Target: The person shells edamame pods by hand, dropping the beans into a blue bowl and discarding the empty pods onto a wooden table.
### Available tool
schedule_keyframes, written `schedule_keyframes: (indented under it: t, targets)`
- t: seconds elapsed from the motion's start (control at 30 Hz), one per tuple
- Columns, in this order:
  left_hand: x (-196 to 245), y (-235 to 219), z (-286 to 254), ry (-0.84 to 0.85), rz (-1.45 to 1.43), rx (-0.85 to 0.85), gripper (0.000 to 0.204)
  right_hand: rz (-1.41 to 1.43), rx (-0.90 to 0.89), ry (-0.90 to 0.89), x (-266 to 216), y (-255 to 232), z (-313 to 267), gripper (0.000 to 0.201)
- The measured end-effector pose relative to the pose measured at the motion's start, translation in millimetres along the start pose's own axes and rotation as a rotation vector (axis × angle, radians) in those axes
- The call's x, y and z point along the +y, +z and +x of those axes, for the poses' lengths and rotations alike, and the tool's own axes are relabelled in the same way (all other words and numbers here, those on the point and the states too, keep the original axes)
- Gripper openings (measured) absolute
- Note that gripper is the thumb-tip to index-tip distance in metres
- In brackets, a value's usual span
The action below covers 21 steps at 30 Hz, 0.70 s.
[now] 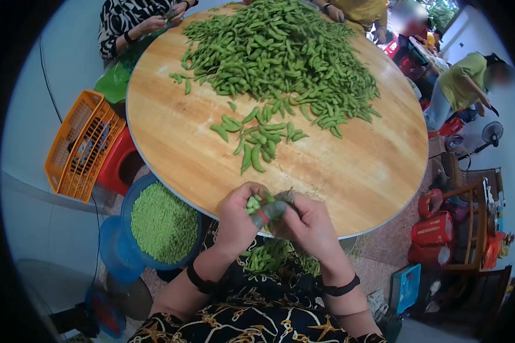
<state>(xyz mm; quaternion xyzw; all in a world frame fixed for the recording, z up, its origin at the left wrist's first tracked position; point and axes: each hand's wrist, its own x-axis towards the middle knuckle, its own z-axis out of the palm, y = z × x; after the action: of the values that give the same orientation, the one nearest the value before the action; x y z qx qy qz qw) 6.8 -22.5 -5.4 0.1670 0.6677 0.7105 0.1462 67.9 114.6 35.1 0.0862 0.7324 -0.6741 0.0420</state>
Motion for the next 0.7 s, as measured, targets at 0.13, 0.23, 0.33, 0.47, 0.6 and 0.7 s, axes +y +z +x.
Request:
schedule_keyframes:
  t: [0.13,0.23,0.33,0.47,0.6,0.7]
  targets:
    - [5.2,-2.5,0.7,-0.025,0.077,0.003,0.019,0.006,0.073,-0.051,8.8,3.6,6.9,0.015]
    - [12.2,-7.4,0.2,0.056,0.135,0.021,0.012,0.329,-0.029,0.192,9.6,-2.4,13.8,0.014]
    - [0.3,-14.4,2.9,-0.078,-0.227,0.034,0.009,0.303,-0.097,0.184,4.3,-0.1,23.1,0.015]
    - [6.6,-24.0,12.8,-0.242,-0.812,0.102,0.008,-0.34,0.081,-0.236,-6.9,19.8,33.0,0.016]
    - [7.6,-28.8,21.9,-0.211,-0.773,0.158,0.011,-0.698,0.122,-0.39,-23.4,36.6,35.1,0.015]
    - [0.2,-42.8,27.6,-0.267,-0.673,0.03,0.021,-0.584,0.032,-0.305,-25.8,17.8,48.4,0.016]
